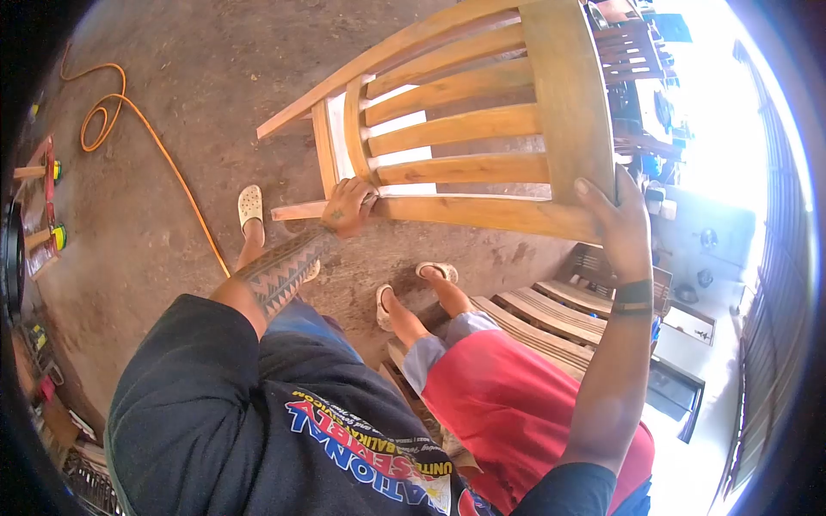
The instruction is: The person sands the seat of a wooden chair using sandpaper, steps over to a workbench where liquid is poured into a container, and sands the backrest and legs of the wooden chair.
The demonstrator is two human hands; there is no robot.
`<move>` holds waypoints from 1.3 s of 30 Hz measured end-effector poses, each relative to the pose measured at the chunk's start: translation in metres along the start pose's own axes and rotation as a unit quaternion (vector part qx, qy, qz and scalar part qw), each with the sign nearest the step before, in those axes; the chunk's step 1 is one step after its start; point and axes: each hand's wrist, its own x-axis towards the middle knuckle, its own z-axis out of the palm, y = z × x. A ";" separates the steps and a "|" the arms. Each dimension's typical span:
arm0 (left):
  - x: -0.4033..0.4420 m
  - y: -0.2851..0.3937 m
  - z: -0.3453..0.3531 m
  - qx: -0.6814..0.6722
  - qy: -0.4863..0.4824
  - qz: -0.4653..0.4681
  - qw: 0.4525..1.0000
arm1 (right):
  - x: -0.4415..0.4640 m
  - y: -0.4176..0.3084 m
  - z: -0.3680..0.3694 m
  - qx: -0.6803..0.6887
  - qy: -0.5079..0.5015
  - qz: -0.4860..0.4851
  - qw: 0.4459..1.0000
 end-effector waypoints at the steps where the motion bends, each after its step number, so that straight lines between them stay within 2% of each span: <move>1: -0.001 -0.002 0.001 -0.014 0.001 -0.002 1.000 | 0.001 0.002 -0.001 0.006 -0.002 -0.005 1.000; 4: 0.005 -0.009 0.003 0.024 -0.033 -0.031 0.999 | 0.003 0.006 -0.003 0.013 -0.001 -0.007 1.000; 7: 0.008 0.001 0.002 -0.034 -0.051 0.000 0.998 | 0.006 0.008 -0.006 -0.004 -0.028 0.027 0.999; 10: 0.002 -0.015 0.004 0.001 -0.099 -0.095 0.991 | 0.003 0.011 -0.001 0.023 -0.026 0.035 0.999; 13: 0.003 -0.006 0.006 -0.025 -0.064 -0.041 0.997 | 0.006 0.005 -0.003 0.012 -0.020 0.025 0.999; 17: -0.001 -0.006 -0.004 -0.050 -0.073 -0.077 0.993 | 0.003 0.001 -0.004 -0.015 -0.021 0.044 0.999; 19: 0.003 -0.009 0.002 -0.041 -0.089 -0.089 0.991 | 0.007 0.003 -0.002 -0.022 0.004 -0.004 1.000; 20: 0.002 -0.010 0.010 -0.058 -0.065 -0.072 0.994 | 0.004 0.007 0.001 -0.024 0.015 -0.020 0.999; 22: 0.003 0.008 0.007 -0.090 -0.020 -0.039 0.995 | 0.002 0.005 0.001 -0.003 0.001 0.014 1.000; 25: -0.014 -0.012 0.002 -0.040 -0.022 -0.054 0.997 | 0.008 0.010 -0.001 0.005 -0.008 0.010 1.000; 28: -0.022 -0.011 0.016 -0.084 -0.025 -0.200 0.976 | 0.005 0.008 -0.004 -0.031 0.006 -0.008 0.999; 31: -0.027 0.032 0.022 -0.131 0.100 -0.078 0.983 | 0.003 0.007 -0.003 -0.032 0.003 0.011 0.999; 34: -0.023 0.036 0.032 -0.174 0.108 -0.101 0.974 | 0.005 0.010 0.000 -0.030 -0.002 0.024 0.999; 38: -0.027 0.016 0.024 -0.183 0.098 -0.070 0.976 | 0.012 0.020 -0.005 -0.044 -0.013 0.048 0.998; 39: -0.029 0.010 0.023 -0.181 0.071 -0.100 0.976 | 0.010 0.018 -0.005 -0.036 -0.011 0.050 0.998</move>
